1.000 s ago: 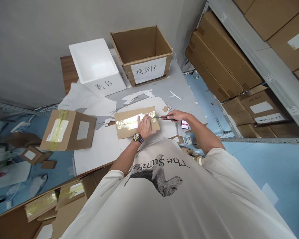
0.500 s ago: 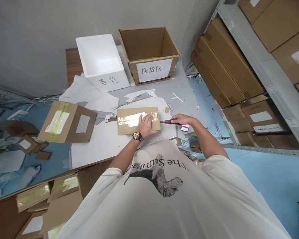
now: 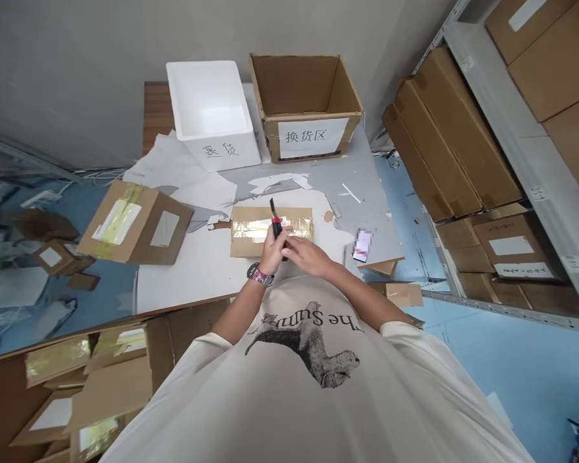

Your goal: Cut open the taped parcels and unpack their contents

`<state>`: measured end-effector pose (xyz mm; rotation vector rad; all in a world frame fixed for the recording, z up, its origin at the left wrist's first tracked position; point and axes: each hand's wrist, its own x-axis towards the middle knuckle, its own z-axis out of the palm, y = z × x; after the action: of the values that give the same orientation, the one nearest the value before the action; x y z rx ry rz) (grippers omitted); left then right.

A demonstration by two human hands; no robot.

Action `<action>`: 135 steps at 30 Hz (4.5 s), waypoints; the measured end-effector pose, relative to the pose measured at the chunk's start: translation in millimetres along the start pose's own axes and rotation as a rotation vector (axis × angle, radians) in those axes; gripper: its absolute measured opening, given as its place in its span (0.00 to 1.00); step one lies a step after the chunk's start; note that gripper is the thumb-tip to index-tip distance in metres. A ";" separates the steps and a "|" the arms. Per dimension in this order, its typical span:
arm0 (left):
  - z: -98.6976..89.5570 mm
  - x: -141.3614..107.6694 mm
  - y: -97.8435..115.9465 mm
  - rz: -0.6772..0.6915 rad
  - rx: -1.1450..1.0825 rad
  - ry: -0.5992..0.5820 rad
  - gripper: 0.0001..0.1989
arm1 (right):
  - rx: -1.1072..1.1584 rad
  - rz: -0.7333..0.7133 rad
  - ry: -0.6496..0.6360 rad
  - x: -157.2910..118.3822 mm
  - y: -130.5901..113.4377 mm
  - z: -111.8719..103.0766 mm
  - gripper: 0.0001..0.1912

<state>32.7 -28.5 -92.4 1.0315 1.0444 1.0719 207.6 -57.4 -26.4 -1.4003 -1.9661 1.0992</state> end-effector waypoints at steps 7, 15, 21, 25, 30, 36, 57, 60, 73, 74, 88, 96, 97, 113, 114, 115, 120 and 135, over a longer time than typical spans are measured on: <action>-109.9 -15.5 17.1 -0.007 -0.057 0.665 0.23 | -0.368 0.008 -0.077 10.6 4.4 2.1 0.29; -118.8 -25.4 1.3 -0.209 0.070 0.629 0.13 | -0.656 0.142 -0.095 29.9 2.1 19.4 0.33; -81.9 -40.3 -18.0 -0.222 0.091 0.363 0.18 | -0.707 0.186 -0.258 53.0 -16.2 38.1 0.47; -98.4 -40.3 -21.6 -0.224 0.035 0.270 0.25 | -0.741 0.228 -0.383 66.4 -24.9 40.4 0.53; -132.3 -36.5 -17.2 -0.193 0.145 0.165 0.32 | -0.752 0.277 -0.373 81.4 -32.3 42.9 0.52; -161.4 -34.4 -6.3 -0.117 0.241 0.095 0.40 | -0.763 0.274 -0.409 90.5 -31.4 42.0 0.48; -208.0 37.2 62.2 -0.167 0.808 -0.426 0.21 | -0.721 0.218 -0.288 89.6 -27.5 48.4 0.22; -206.8 33.6 50.2 -0.204 0.667 -0.424 0.21 | -0.713 0.223 -0.266 89.4 -28.4 48.1 0.21; -230.6 -25.2 33.2 -0.394 0.180 -0.016 0.31 | -0.680 0.104 -0.129 80.3 -11.9 28.8 0.31; -232.6 -34.1 30.2 -0.395 0.116 0.086 0.33 | -0.706 0.094 -0.124 79.1 -9.4 28.1 0.34; -178.6 -83.5 22.8 0.044 0.394 0.158 0.26 | -0.882 -0.033 -0.283 106.0 17.3 20.5 0.45; -175.0 -49.8 28.0 0.125 0.746 -0.067 0.21 | -0.876 -0.088 -0.317 113.0 29.7 11.6 0.40; -173.7 -45.9 28.5 0.131 0.775 -0.078 0.21 | -0.875 -0.087 -0.317 112.8 31.0 11.8 0.40; -181.6 -30.2 43.4 0.193 1.079 -0.156 0.23 | -0.861 -0.163 -0.301 110.8 45.2 14.5 0.41; -179.9 -28.9 43.7 0.201 1.148 -0.174 0.24 | -0.865 -0.183 -0.291 110.9 48.5 15.0 0.40; -177.9 -27.4 43.7 0.209 1.211 -0.188 0.24 | -0.869 -0.199 -0.283 111.1 51.5 15.5 0.40; -169.0 -17.7 42.5 0.239 1.358 -0.222 0.26 | -0.861 -0.223 -0.272 111.8 57.9 15.8 0.40; -197.0 16.3 46.8 0.173 1.289 -0.096 0.28 | -0.780 -0.219 -0.171 105.0 53.8 14.9 0.33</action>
<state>-164.3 20.6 -86.4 2.1815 1.6066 0.3557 187.8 43.6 -85.9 -1.4067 -2.7637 0.3503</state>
